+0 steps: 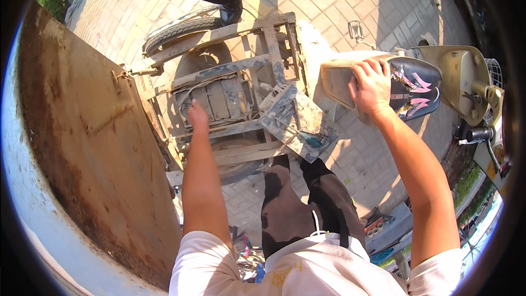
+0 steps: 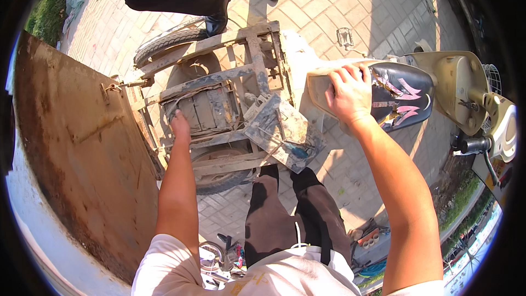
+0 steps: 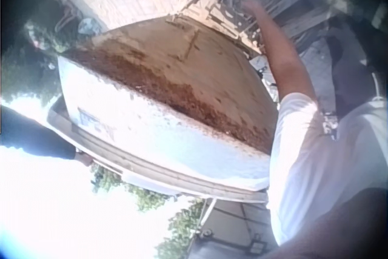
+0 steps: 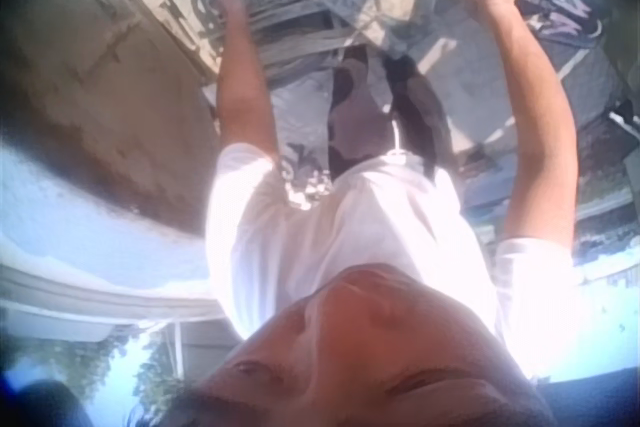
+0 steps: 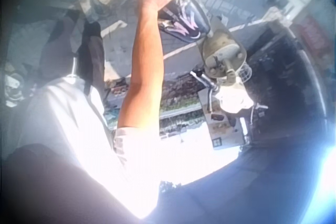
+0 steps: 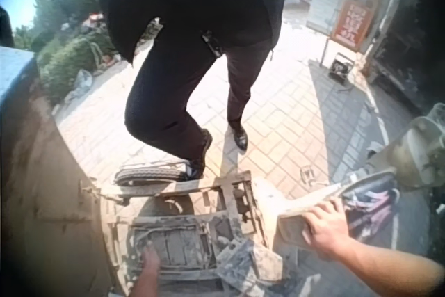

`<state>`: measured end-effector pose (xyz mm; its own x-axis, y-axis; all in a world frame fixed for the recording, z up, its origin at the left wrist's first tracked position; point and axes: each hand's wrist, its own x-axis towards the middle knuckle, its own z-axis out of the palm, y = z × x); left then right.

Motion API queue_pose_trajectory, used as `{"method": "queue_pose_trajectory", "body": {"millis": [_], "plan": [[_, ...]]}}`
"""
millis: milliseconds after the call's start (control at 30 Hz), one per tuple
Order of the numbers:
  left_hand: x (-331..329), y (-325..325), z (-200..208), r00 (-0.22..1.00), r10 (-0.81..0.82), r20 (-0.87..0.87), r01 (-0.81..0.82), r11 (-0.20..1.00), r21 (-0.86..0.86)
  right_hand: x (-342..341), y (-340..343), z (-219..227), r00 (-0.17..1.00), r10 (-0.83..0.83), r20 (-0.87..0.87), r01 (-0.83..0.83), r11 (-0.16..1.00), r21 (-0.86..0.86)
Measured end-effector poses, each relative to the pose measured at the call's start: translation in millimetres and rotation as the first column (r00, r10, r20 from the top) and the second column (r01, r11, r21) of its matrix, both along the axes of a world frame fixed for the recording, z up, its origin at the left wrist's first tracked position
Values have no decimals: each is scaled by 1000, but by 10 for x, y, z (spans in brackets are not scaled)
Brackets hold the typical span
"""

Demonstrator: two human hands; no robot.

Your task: The person retrieves a screwdriver from a cluttered workshop and returns to a scooter with an open battery compartment. They use the screwdriver to loosen and remove screws from the battery cover, then lift the cover to access the battery terminals. The person adjusts the battery connections and replaces the cover.

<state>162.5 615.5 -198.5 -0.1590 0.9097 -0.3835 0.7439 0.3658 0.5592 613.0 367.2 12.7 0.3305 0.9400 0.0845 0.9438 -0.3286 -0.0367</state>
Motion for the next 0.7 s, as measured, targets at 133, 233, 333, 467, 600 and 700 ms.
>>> {"method": "queue_pose_trajectory", "body": {"millis": [133, 233, 333, 467, 600, 700], "plan": [[26, -4, 84, 1000, 19, -14, -20, 999, -49, -4, 2, 4, 1000, -2, -6, 2, 1000, -7], [10, 12, 123, 1000, -13, -11, 12, 999, -45, 5, -8, -5, 1000, -4, -4, 4, 1000, -7], [-26, 27, 112, 999, -42, -6, 42, 997, -68, 6, -20, -20, 1000, -6, -3, 6, 1000, -16], [-52, 51, 67, 999, -8, 42, 12, 997, -79, 0, -7, -16, 1000, -2, 4, 2, 1000, -13], [-51, 77, 82, 986, 106, 127, -87, 986, -142, 6, 11, 17, 1000, 7, 8, -7, 1000, 2], [-39, 72, 118, 983, 127, 134, -104, 980, -168, 15, -14, 10, 1000, 16, -3, -16, 999, 30]]}}
